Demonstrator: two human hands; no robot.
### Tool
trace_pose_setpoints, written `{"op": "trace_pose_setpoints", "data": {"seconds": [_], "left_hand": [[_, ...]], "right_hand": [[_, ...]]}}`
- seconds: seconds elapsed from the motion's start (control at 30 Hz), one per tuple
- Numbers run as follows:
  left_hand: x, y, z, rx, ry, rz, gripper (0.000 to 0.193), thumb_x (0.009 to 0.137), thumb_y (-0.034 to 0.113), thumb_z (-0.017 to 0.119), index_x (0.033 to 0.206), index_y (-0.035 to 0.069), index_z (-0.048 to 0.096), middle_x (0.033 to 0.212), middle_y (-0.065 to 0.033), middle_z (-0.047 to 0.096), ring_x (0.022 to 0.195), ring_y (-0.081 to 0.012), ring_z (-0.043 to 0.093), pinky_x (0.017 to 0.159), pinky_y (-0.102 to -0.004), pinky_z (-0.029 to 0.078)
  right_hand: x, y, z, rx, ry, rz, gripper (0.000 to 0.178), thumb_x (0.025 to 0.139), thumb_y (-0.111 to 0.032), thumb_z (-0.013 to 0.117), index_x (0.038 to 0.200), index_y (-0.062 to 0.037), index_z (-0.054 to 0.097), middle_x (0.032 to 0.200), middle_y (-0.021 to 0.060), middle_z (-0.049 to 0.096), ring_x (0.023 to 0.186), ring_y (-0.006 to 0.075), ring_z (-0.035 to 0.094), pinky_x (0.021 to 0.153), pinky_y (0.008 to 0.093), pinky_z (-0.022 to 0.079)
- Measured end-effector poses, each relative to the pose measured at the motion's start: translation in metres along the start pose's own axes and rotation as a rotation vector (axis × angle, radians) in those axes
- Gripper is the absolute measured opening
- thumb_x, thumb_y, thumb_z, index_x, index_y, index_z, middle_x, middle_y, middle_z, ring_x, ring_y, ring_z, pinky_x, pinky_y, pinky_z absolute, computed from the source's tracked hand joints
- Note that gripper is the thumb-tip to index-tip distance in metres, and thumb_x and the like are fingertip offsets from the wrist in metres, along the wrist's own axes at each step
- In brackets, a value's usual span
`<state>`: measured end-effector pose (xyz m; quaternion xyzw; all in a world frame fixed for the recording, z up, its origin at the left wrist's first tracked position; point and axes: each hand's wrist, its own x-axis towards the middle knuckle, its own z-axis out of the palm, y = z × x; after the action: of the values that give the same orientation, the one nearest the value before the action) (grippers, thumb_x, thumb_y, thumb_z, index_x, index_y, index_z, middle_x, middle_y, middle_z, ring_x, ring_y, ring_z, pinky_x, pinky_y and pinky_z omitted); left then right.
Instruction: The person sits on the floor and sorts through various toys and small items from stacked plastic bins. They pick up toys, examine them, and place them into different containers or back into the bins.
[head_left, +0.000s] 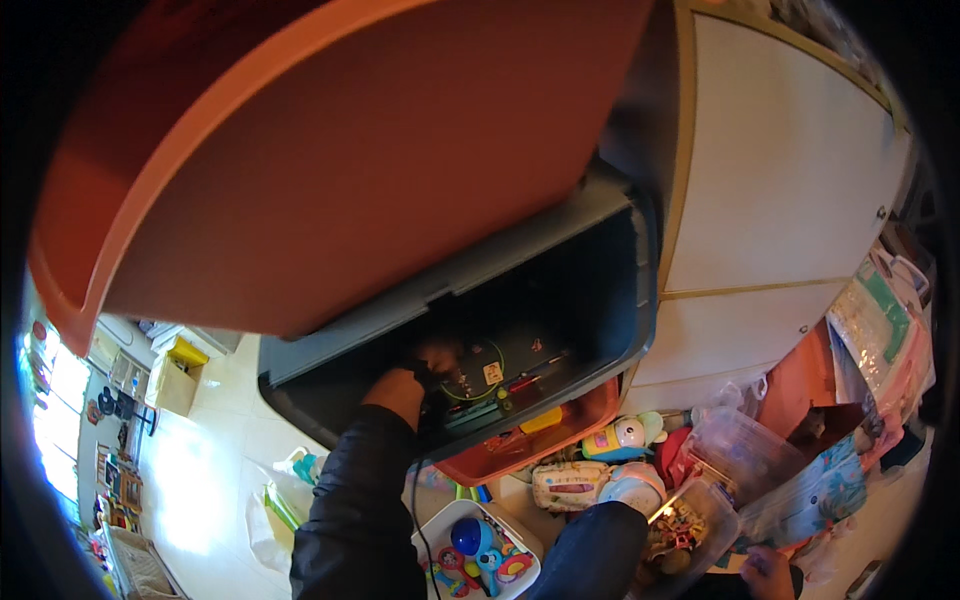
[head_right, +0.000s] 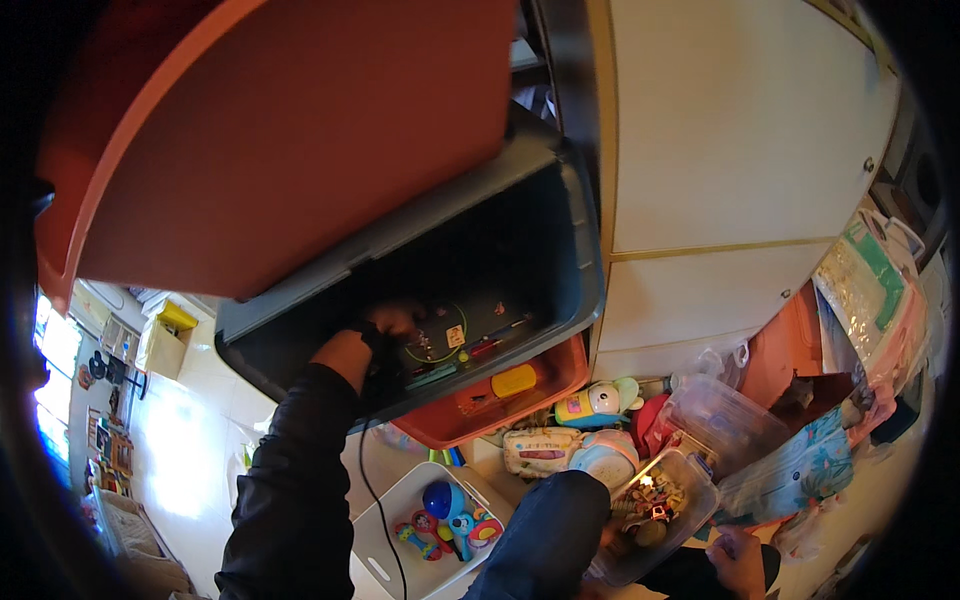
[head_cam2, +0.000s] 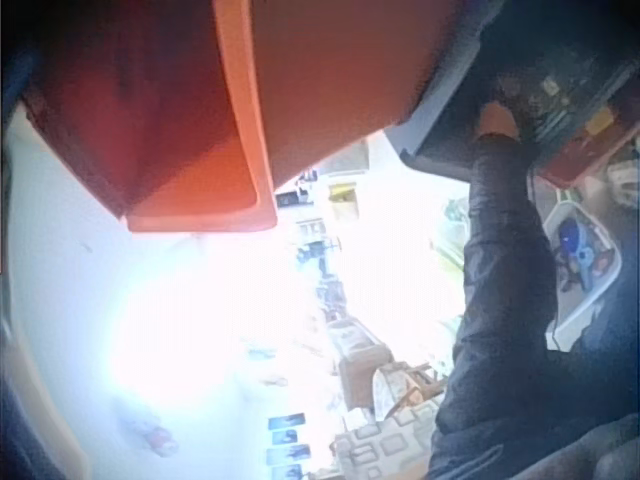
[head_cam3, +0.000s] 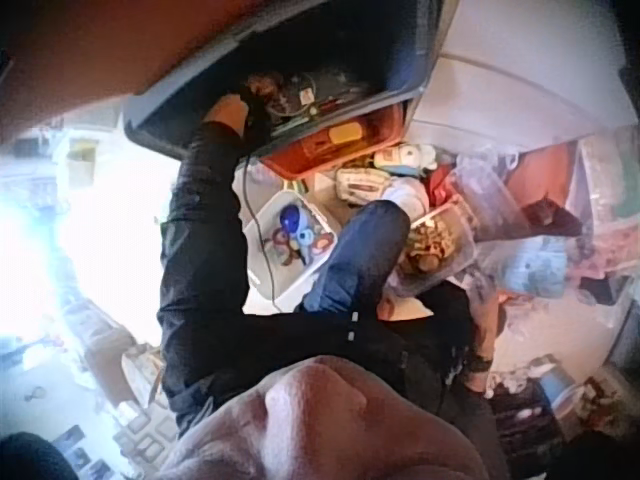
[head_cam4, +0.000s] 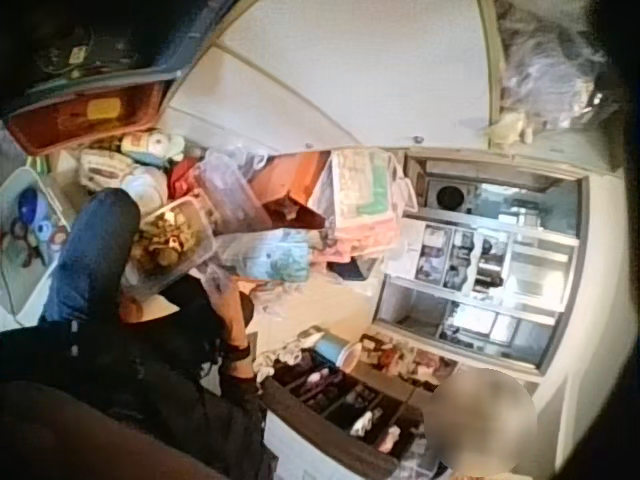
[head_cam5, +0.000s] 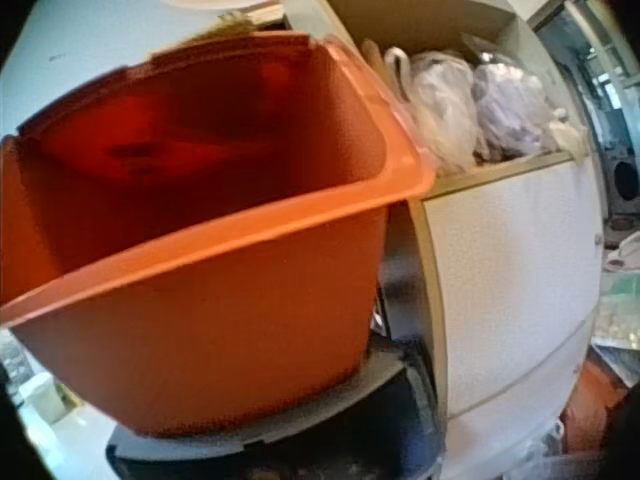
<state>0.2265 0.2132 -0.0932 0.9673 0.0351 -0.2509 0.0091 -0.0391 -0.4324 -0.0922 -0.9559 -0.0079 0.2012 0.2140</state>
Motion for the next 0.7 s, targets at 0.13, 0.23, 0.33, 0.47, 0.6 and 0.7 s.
{"op": "trace_pose_setpoints", "data": {"seconds": [0.13,0.23,0.33,0.47,0.6,0.7], "left_hand": [[0.012,0.008,0.016,0.033,-0.259,-0.003,0.044,0.069,0.023,0.073,0.110,0.007,0.064,0.104,-0.0113,0.065,0.091,-0.0255,0.062,0.077,-0.0377,0.049],[0.019,0.014,0.031,0.108,-0.183,-0.035,0.040,0.072,0.022,0.070,0.109,0.006,0.064,0.107,-0.0136,0.064,0.092,-0.0271,0.061,0.079,-0.0371,0.048],[0.036,0.000,0.025,-0.370,-0.148,0.075,0.022,0.074,0.018,0.069,0.093,0.007,0.070,0.086,-0.0083,0.068,0.076,-0.0189,0.062,0.072,-0.0338,0.048],[0.034,0.003,-0.011,-0.749,0.009,0.145,0.021,0.080,0.021,0.068,0.091,0.003,0.069,0.082,-0.0050,0.067,0.073,-0.0151,0.061,0.069,-0.0299,0.048],[-0.010,0.037,-0.046,-1.015,0.070,0.194,0.023,0.084,0.023,0.068,0.089,0.001,0.067,0.078,-0.0038,0.065,0.068,-0.0109,0.058,0.060,-0.0244,0.045],[-0.036,0.066,-0.054,-1.221,0.086,0.243,0.020,0.087,0.021,0.065,0.090,0.001,0.066,0.075,-0.0033,0.062,0.062,-0.0082,0.055,0.054,-0.0205,0.042]], "right_hand": [[0.007,0.023,0.010,0.186,-0.071,0.076,0.031,0.090,-0.020,0.057,0.113,0.0003,0.059,0.109,0.0189,0.063,0.100,0.0335,0.058,0.091,0.0404,0.043],[0.012,0.031,0.019,0.152,0.004,-0.062,0.029,0.089,-0.019,0.058,0.111,0.0000,0.059,0.101,0.0151,0.063,0.086,0.0283,0.060,0.078,0.0365,0.048],[0.013,0.031,0.026,0.506,0.047,0.094,0.041,0.074,-0.015,0.069,0.106,0.0084,0.057,0.069,0.0090,0.060,0.060,0.0146,0.056,0.060,0.0279,0.047],[0.019,0.030,0.031,0.561,0.071,-0.024,0.039,0.072,-0.014,0.069,0.103,0.0072,0.057,0.069,0.0098,0.060,0.059,0.0162,0.057,0.058,0.0286,0.046],[0.020,0.023,0.028,0.572,0.050,-0.061,0.037,0.072,-0.012,0.068,0.103,0.0052,0.058,0.070,0.0101,0.060,0.060,0.0169,0.057,0.057,0.0296,0.046],[0.014,0.012,0.018,0.507,0.029,-0.071,0.036,0.072,-0.012,0.068,0.103,0.0043,0.059,0.072,0.0101,0.060,0.061,0.0171,0.057,0.058,0.0294,0.046]]}}
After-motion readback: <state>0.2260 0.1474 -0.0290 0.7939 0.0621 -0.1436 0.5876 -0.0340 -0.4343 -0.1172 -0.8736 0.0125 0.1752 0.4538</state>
